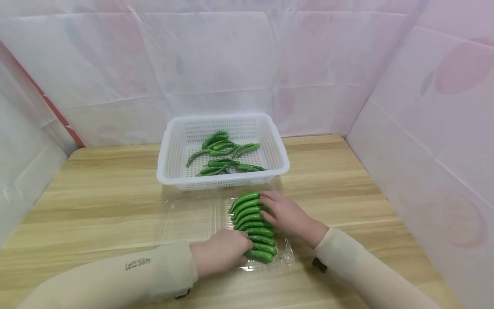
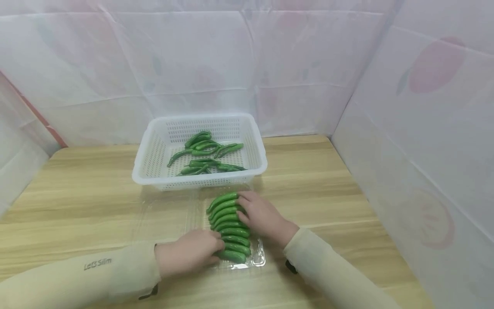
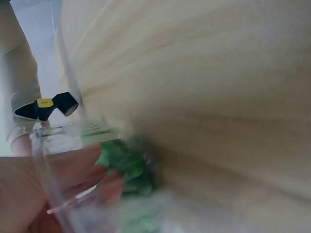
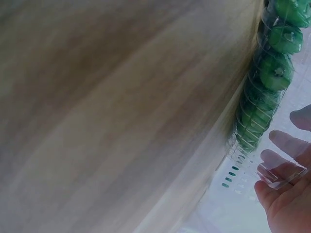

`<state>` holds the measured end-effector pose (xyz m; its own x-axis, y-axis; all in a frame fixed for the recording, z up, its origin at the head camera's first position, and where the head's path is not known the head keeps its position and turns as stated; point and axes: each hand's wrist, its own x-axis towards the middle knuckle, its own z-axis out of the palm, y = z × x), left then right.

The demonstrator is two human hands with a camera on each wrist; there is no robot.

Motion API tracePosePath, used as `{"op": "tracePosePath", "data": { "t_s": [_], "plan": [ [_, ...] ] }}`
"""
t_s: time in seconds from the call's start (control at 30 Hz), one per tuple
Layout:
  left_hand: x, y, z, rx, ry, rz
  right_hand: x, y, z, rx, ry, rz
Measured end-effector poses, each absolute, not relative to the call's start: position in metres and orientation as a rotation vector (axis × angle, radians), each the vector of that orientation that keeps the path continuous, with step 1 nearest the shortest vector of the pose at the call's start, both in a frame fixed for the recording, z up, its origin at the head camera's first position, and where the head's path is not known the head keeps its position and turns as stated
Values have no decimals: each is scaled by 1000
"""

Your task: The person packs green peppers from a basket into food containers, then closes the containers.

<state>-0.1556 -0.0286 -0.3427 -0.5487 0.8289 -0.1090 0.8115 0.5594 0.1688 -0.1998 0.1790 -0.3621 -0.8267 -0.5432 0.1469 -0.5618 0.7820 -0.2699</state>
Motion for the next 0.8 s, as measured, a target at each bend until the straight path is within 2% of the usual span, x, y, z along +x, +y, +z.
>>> {"op": "tracePosePath", "data": {
  "t_s": [0.1, 0.23, 0.33, 0.57, 0.8],
  "plan": [
    [-151, -32, -331, 1396, 2648, 57, -200, 179, -363, 899, -2914, 462],
    [-146, -42, -295, 1418, 2678, -9, -200, 179, -364, 893, -2918, 456],
    [-157, -53, -266, 1420, 2726, 21, -199, 180, -364, 890, -2922, 454],
    [-231, -73, -220, 1065, 2821, 193, -196, 180, -365, 903, -2927, 458],
    [-304, -73, -215, 967, 2873, -31, -197, 179, -365, 895, -2915, 450]
  ]
}}
